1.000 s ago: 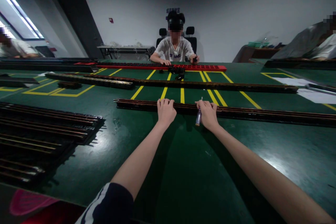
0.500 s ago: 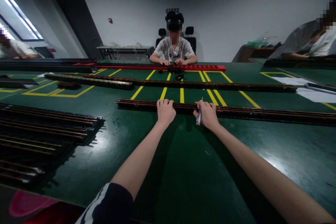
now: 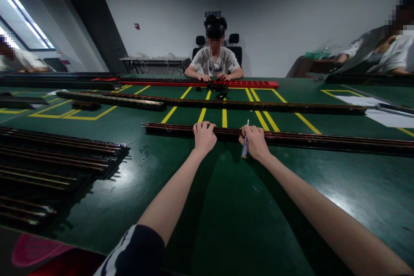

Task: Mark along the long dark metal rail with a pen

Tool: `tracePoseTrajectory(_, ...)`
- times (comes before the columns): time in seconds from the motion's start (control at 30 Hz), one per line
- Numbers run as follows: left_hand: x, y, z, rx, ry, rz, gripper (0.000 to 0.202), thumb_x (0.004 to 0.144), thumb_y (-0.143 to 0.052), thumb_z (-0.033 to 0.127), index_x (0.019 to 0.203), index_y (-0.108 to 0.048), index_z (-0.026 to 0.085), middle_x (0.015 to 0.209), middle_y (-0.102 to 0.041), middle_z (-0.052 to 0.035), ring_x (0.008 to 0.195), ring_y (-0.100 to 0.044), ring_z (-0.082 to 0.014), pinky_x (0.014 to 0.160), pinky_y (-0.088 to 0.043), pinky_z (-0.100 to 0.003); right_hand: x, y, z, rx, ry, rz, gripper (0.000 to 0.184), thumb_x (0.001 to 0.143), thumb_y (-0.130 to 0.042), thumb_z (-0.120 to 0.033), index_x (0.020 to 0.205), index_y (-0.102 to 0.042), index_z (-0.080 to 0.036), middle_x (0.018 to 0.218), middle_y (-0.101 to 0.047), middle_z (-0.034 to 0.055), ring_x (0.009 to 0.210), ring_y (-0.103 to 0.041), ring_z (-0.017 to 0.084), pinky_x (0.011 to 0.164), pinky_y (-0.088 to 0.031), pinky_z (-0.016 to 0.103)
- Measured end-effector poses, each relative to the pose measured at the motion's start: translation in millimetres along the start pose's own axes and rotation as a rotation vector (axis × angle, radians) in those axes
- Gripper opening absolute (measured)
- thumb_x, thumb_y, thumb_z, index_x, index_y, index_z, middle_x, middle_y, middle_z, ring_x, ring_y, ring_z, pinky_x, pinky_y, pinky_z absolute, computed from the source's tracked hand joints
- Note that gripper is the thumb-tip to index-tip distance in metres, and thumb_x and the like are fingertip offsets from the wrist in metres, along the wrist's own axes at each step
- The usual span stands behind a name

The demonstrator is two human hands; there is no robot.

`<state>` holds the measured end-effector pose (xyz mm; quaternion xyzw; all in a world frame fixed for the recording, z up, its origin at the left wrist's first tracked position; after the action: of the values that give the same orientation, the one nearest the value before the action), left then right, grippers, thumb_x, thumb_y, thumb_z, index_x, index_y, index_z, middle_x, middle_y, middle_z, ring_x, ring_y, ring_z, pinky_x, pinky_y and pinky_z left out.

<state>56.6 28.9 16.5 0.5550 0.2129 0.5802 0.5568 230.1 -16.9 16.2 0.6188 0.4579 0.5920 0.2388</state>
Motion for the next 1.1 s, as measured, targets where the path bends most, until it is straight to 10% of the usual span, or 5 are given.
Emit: tracePoseTrajectory(1.1,-2.5,-2.5,3.1,0.051,-0.046,0.005,0.042,0.084,-0.035,0.012,0.118,-0.058,0.018,0.120,-0.061,-0.0092,0.120,-0.048,-0.0227,0.112,-0.024,-0.047,-2.8,1.8,8.5,0.039,-0.072,0.065,0.021,0.072,-0.040,-0.003,0.078,-0.039,-0.023,0.112,-0.065,0.0105,0.103,-0.056,0.027,0.085,-0.034,0.042)
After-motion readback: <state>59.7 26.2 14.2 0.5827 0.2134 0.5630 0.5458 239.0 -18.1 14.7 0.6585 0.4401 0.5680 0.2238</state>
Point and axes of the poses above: each hand's wrist, its own x-axis towards the middle knuckle, its own y-axis out of the back of the hand, z = x × y, the point moved 4 cm from there along x, towards the middle knuckle
